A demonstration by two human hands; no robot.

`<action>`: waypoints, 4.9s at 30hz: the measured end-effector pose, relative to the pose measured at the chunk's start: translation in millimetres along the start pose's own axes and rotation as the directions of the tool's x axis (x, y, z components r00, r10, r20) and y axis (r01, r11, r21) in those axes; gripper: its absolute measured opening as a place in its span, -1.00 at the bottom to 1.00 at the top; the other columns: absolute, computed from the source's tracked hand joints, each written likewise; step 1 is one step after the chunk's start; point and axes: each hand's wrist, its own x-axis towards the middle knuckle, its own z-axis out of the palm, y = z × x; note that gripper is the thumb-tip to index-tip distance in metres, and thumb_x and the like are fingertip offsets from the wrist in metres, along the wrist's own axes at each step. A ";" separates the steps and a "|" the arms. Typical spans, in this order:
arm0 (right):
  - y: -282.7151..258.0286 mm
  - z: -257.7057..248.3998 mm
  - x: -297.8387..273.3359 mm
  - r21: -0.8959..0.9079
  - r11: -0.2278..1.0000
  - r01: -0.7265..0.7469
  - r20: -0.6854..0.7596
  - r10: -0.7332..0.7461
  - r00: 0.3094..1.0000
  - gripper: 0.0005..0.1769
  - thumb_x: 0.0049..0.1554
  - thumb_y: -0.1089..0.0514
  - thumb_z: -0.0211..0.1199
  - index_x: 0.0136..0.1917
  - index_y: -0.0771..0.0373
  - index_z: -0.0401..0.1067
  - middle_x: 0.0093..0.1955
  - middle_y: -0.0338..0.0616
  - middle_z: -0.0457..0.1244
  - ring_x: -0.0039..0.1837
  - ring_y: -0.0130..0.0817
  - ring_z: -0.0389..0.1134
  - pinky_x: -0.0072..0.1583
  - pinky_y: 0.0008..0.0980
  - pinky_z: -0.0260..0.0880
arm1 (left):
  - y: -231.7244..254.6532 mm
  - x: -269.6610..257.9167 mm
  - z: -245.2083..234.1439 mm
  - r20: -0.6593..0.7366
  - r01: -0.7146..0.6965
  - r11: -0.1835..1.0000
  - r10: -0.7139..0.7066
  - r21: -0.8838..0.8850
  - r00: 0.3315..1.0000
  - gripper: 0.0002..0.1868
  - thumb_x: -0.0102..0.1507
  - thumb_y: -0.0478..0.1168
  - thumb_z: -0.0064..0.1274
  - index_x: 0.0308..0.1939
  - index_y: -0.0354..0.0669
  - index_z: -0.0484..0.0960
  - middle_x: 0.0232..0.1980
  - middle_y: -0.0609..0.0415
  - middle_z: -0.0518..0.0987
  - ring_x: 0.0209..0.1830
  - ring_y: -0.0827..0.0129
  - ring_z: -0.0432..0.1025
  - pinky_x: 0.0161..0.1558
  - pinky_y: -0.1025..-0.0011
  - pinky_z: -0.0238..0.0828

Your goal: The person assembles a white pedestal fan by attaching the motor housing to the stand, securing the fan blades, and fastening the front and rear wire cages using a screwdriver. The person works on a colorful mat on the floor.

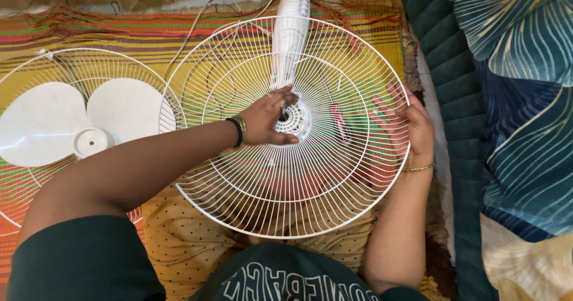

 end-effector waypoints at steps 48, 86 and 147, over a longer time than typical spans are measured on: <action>88.1 129.4 -199.8 -0.204 0.874 0.441 -0.391 -0.486 0.782 -0.07 -0.02 0.61 -0.23 0.64 0.33 -0.03 0.38 0.06 0.24 0.23 -0.21 0.40 0.27 -0.25 0.52 | 36.1 -48.1 16.4 -0.080 0.074 0.975 -0.059 0.208 0.995 0.08 0.10 0.51 0.05 0.53 0.06 0.16 0.62 0.12 0.12 0.68 0.01 -0.26 0.56 -0.14 -0.38; 121.8 108.6 9.5 -0.920 -0.267 0.288 0.186 0.349 0.918 0.53 -0.19 -0.61 0.33 0.68 0.25 -0.29 0.74 0.07 -0.39 0.72 0.05 -0.49 0.60 -0.02 -0.45 | -81.7 -168.5 17.3 -0.404 -0.380 0.204 -0.711 -0.902 0.576 -0.18 0.20 -0.44 -0.11 0.57 -0.16 0.08 0.52 -0.05 0.25 0.42 0.21 0.29 0.07 0.37 0.37; 156.7 130.2 -70.7 -0.920 -0.357 0.162 0.232 -0.162 0.959 0.31 0.17 -0.62 0.10 0.63 0.52 -0.15 0.66 0.42 -0.17 0.70 0.24 -0.27 0.60 0.25 -0.39 | -161.8 -428.7 75.4 -0.178 0.757 -0.212 -0.900 -0.618 -0.397 0.11 0.14 0.08 0.13 0.62 0.00 -0.18 0.68 -0.21 -0.19 0.68 -0.08 -0.24 0.54 -0.08 -0.19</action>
